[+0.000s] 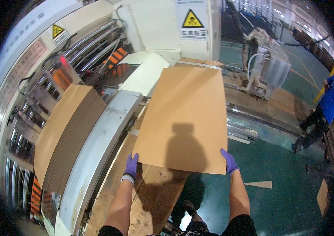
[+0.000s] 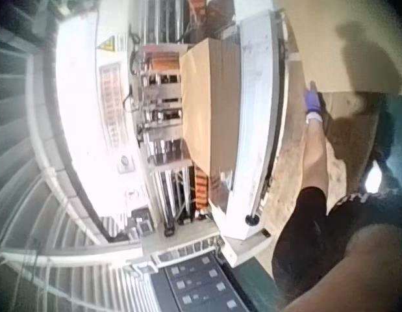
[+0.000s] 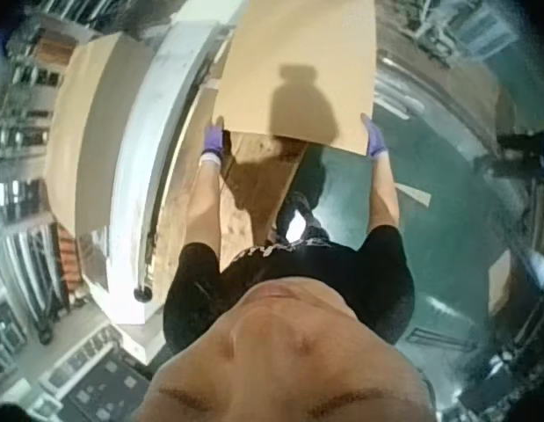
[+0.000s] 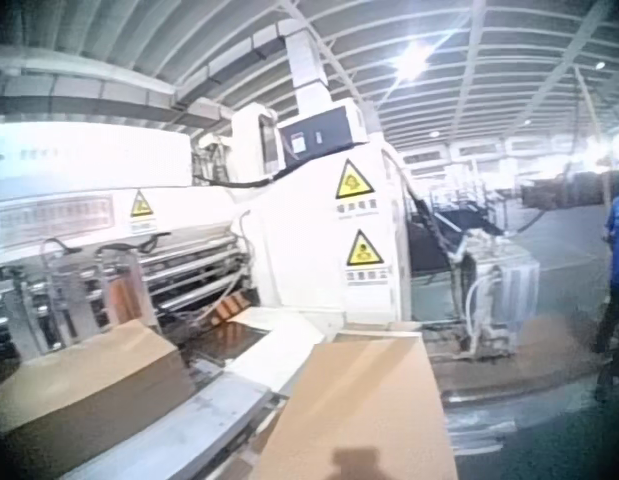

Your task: The person stacks large flat cardboard sheets onto a machine's conveyor belt. They repeatedly pick up sheets from a wooden table, align them, and place them into the machine while another worker assists by handing over more sheets.

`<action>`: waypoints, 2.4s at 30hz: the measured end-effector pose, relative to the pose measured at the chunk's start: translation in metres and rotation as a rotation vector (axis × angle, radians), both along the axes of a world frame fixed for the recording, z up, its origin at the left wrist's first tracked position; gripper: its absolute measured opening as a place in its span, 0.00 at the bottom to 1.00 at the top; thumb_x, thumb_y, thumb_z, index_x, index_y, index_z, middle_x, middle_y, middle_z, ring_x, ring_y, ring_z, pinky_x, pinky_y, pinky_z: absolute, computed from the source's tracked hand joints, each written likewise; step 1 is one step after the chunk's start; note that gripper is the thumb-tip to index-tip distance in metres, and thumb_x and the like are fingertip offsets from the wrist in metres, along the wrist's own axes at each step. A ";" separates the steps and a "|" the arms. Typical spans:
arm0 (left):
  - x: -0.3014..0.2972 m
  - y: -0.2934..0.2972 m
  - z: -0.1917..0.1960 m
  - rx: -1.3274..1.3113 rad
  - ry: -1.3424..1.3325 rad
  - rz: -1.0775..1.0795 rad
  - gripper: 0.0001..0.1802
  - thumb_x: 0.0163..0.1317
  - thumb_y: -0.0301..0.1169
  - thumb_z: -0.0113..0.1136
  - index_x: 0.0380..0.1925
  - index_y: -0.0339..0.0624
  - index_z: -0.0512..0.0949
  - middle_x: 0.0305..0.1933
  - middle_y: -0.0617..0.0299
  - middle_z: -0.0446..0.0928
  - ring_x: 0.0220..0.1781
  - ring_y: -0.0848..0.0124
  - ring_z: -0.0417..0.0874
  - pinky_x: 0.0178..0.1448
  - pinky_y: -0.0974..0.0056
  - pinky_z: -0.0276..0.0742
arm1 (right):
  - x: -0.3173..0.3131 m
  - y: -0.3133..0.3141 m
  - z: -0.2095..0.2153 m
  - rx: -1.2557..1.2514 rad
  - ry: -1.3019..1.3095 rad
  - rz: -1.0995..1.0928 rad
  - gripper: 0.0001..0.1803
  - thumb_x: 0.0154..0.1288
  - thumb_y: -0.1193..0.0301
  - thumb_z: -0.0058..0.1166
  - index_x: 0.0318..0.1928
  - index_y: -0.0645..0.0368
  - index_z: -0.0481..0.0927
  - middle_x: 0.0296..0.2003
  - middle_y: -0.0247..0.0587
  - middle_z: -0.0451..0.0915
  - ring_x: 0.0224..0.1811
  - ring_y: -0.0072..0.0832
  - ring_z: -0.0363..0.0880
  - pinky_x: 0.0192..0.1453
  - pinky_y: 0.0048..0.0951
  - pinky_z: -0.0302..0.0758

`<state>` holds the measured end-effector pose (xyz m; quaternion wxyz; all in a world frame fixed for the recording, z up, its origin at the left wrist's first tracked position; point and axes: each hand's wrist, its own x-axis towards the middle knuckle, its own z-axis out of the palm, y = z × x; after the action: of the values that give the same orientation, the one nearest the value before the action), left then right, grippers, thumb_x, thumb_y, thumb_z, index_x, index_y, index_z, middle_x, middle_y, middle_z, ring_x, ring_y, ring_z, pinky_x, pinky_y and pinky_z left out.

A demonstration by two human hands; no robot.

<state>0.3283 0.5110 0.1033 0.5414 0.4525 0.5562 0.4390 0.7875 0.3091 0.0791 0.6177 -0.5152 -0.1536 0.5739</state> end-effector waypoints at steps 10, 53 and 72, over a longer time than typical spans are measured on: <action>-0.104 -0.127 0.010 -0.070 -0.159 0.162 0.17 0.65 0.33 0.58 0.50 0.37 0.71 0.44 0.58 0.78 0.42 0.71 0.78 0.46 0.65 0.75 | -0.121 -0.148 0.054 0.064 -0.164 0.032 0.28 0.71 0.55 0.47 0.59 0.66 0.71 0.53 0.41 0.77 0.52 0.28 0.77 0.57 0.30 0.74; -0.225 -0.346 0.203 0.850 0.612 0.870 0.27 0.61 0.33 0.60 0.57 0.35 0.65 0.47 0.47 0.77 0.44 0.56 0.80 0.45 0.59 0.78 | -0.402 0.060 0.013 -0.038 0.582 0.501 0.31 0.66 0.37 0.39 0.49 0.52 0.67 0.42 0.41 0.71 0.42 0.37 0.70 0.45 0.45 0.67; -0.335 -0.261 0.364 0.783 -0.166 0.703 0.27 0.72 0.47 0.40 0.58 0.36 0.67 0.59 0.54 0.72 0.59 0.63 0.74 0.63 0.58 0.69 | -0.494 0.182 0.150 0.461 0.875 0.391 0.32 0.72 0.49 0.40 0.64 0.59 0.64 0.60 0.43 0.70 0.62 0.37 0.69 0.65 0.40 0.69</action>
<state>-0.0066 0.2499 0.4671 0.1944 0.3706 0.4244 0.8030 0.2939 0.4908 0.2290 0.6027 -0.0403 -0.0971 0.7910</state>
